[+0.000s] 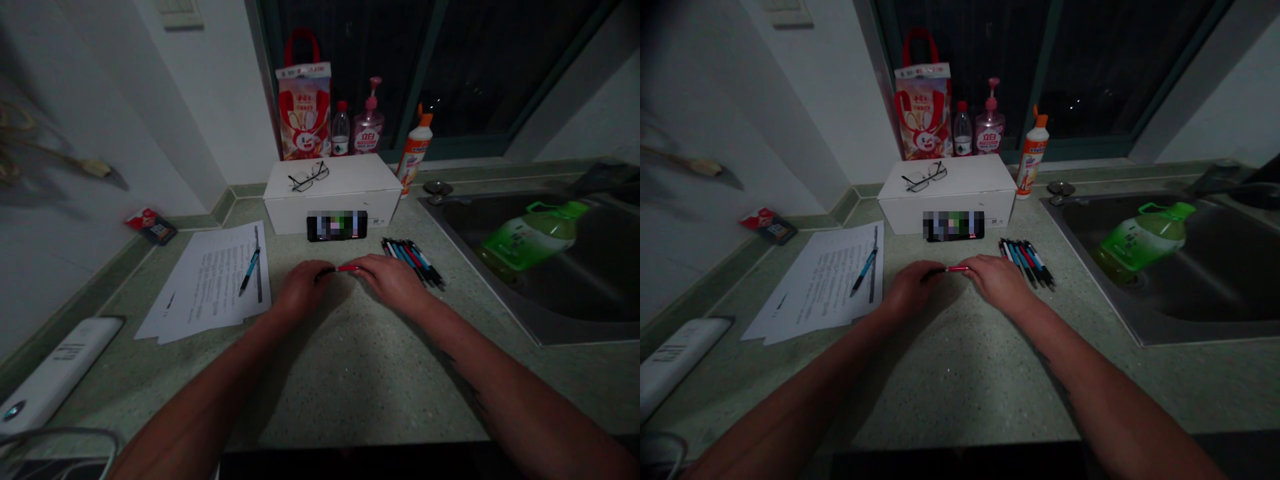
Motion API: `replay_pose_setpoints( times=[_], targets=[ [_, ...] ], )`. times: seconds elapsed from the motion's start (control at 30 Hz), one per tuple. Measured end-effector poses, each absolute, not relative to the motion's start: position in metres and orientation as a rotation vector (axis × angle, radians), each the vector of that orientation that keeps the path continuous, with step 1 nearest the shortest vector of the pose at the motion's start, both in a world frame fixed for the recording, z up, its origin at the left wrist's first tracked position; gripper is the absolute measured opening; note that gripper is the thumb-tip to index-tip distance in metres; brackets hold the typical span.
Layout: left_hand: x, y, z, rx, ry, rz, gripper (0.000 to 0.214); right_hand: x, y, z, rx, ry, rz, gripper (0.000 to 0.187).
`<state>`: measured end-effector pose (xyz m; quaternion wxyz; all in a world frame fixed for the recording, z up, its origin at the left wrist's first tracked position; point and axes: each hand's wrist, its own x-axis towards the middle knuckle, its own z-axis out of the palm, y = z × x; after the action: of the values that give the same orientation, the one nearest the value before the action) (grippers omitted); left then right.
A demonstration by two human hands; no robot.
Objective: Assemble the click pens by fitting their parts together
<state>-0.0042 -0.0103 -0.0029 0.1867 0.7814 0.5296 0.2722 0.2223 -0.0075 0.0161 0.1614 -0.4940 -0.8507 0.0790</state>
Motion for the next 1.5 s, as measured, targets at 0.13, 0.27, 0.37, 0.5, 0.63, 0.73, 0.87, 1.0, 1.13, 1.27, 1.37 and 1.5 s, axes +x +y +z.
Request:
replay_pose_setpoints(
  times=[0.13, 0.27, 0.37, 0.5, 0.63, 0.73, 0.87, 1.0, 1.13, 1.27, 1.37, 1.5],
  targets=[
    [-0.004, -0.011, 0.0, 2.192, 1.508, 0.761, 0.027, 0.223, -0.006, 0.015, -1.382, -2.436, 0.228, 0.028],
    [-0.004, -0.012, 0.003, 2.221, 1.505, 0.672, 0.023, 0.221, -0.006, 0.012, -1.311, -2.441, 0.258, 0.028],
    [-0.006, -0.011, 0.005, 2.202, 1.572, 0.69, 0.022, 0.223, -0.005, 0.011, -1.351, -2.397, 0.237, 0.028],
    [-0.01, -0.009, 0.007, 2.104, 1.685, 0.762, 0.024, 0.23, -0.002, 0.012, -1.497, -2.287, 0.104, 0.029],
    [-0.01, -0.008, 0.009, 2.024, 1.781, 0.774, 0.026, 0.229, -0.002, 0.014, -1.398, -2.396, 0.055, 0.025],
    [-0.008, -0.009, 0.01, 2.006, 1.822, 0.749, 0.027, 0.223, -0.004, 0.014, -1.272, -2.569, -0.016, 0.026],
    [-0.008, -0.009, 0.01, 2.007, 1.822, 0.741, 0.024, 0.222, -0.006, 0.017, -1.209, -2.649, -0.088, 0.026],
    [-0.008, -0.009, 0.009, 2.023, 1.807, 0.729, 0.023, 0.232, -0.005, 0.021, -1.243, -2.623, -0.061, 0.028],
    [-0.007, -0.01, 0.011, 2.005, 1.823, 0.72, 0.023, 0.232, -0.004, 0.017, -1.326, -2.527, 0.066, 0.027],
    [-0.006, -0.01, 0.01, 2.03, 1.787, 0.745, 0.024, 0.216, -0.003, 0.004, -1.362, -2.45, 0.17, 0.023],
    [-0.006, -0.01, 0.008, 2.04, 1.763, 0.758, 0.024, 0.208, -0.002, -0.003, -1.334, -2.528, 0.148, 0.022],
    [-0.006, -0.009, 0.006, 2.078, 1.719, 0.752, 0.024, 0.212, -0.003, -0.001, -1.352, -2.431, 0.138, 0.023]
  ],
)
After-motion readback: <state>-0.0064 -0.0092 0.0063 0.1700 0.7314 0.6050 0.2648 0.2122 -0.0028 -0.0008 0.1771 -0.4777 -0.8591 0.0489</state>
